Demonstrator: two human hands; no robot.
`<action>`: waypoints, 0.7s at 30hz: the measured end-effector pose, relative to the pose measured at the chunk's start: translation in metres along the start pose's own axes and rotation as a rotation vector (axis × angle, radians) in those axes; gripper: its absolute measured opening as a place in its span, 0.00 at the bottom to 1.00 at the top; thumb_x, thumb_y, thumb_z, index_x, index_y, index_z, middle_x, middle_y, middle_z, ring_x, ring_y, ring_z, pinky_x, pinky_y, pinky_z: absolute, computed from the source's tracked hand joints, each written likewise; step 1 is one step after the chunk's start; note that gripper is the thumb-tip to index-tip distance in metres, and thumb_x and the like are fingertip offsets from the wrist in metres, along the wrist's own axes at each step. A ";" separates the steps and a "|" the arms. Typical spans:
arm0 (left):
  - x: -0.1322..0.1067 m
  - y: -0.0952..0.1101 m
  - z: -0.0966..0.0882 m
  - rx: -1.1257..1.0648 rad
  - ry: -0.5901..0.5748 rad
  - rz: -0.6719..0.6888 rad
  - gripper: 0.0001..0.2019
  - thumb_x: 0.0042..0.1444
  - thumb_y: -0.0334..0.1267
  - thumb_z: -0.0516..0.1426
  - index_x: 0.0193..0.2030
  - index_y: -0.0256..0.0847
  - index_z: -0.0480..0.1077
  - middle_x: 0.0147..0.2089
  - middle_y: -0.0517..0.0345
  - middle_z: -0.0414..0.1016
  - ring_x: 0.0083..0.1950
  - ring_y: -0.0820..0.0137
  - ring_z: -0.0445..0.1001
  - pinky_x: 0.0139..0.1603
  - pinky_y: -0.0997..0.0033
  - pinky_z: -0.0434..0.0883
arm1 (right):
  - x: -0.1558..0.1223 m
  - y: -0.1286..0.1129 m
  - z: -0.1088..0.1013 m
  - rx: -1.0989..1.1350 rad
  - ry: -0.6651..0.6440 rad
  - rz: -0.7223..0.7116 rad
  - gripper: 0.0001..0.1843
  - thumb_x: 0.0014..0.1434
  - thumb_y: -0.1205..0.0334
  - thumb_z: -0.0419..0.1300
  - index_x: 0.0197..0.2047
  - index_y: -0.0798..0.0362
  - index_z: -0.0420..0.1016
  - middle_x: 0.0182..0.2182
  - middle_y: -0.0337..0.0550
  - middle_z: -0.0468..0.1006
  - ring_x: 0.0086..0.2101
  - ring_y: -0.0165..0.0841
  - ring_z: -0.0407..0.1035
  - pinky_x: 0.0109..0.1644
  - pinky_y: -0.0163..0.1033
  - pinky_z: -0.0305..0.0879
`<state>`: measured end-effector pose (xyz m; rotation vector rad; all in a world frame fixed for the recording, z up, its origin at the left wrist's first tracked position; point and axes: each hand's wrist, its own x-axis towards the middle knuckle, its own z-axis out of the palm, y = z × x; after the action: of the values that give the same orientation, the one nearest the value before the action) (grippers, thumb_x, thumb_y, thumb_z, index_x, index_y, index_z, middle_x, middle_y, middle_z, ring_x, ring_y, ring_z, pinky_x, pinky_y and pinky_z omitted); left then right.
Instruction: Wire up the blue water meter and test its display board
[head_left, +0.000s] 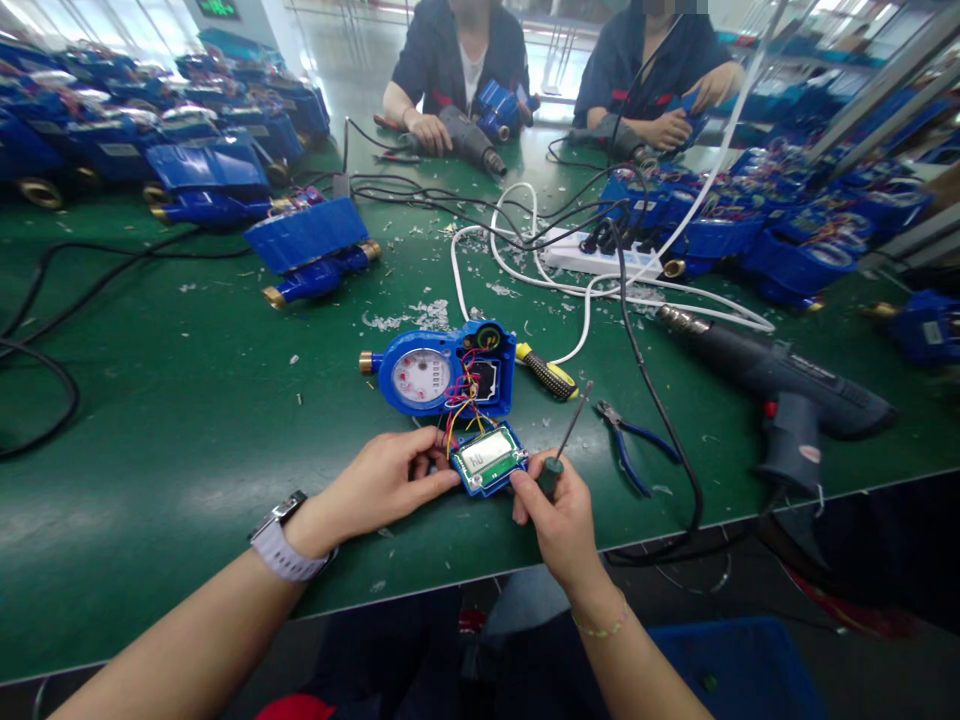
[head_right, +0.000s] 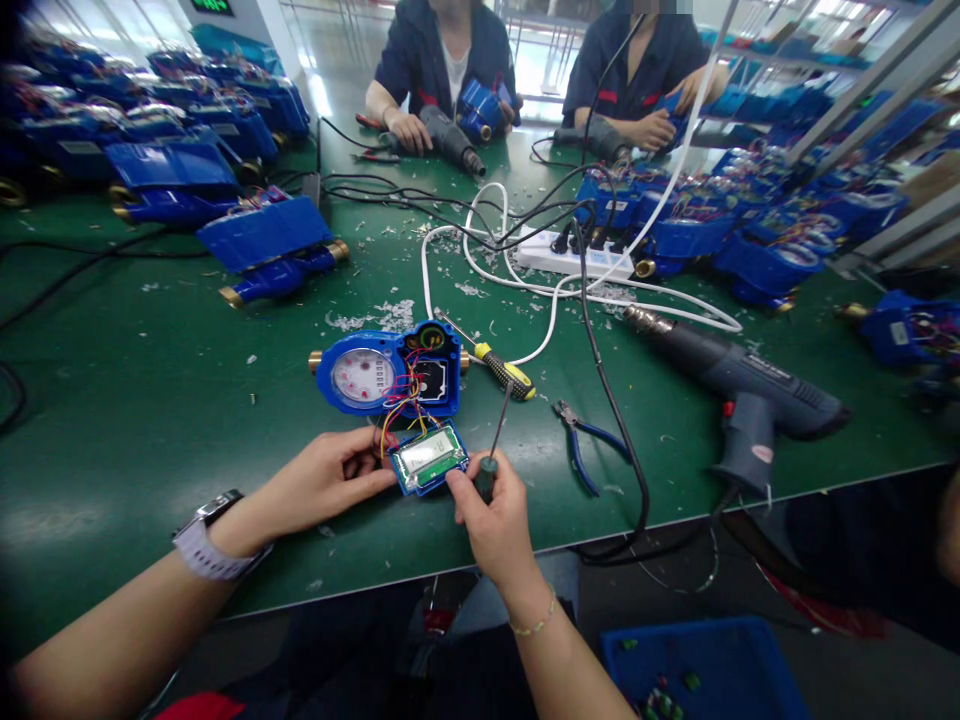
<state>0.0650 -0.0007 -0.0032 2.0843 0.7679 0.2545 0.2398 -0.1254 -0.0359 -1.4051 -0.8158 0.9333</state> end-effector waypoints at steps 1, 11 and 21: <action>0.000 0.000 0.000 0.010 0.000 0.001 0.12 0.58 0.43 0.57 0.42 0.36 0.71 0.23 0.66 0.65 0.23 0.76 0.63 0.24 0.77 0.58 | 0.000 0.000 0.000 -0.002 -0.001 0.001 0.15 0.60 0.54 0.61 0.30 0.51 0.59 0.16 0.28 0.64 0.17 0.24 0.59 0.25 0.30 0.57; 0.000 -0.002 -0.003 0.087 0.003 0.021 0.10 0.60 0.41 0.56 0.42 0.37 0.72 0.24 0.64 0.69 0.24 0.74 0.66 0.26 0.76 0.59 | -0.001 0.002 0.002 -0.004 0.024 -0.012 0.15 0.61 0.54 0.61 0.30 0.51 0.60 0.15 0.28 0.64 0.17 0.24 0.59 0.25 0.30 0.57; -0.001 -0.006 -0.006 0.175 0.041 0.110 0.09 0.63 0.35 0.52 0.43 0.40 0.74 0.34 0.59 0.78 0.31 0.72 0.74 0.31 0.75 0.66 | 0.000 0.003 0.004 -0.009 0.058 0.000 0.15 0.61 0.54 0.61 0.31 0.50 0.60 0.15 0.28 0.65 0.17 0.24 0.59 0.26 0.30 0.58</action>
<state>0.0593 0.0053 -0.0042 2.2966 0.7221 0.3006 0.2364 -0.1235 -0.0386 -1.4338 -0.7777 0.8859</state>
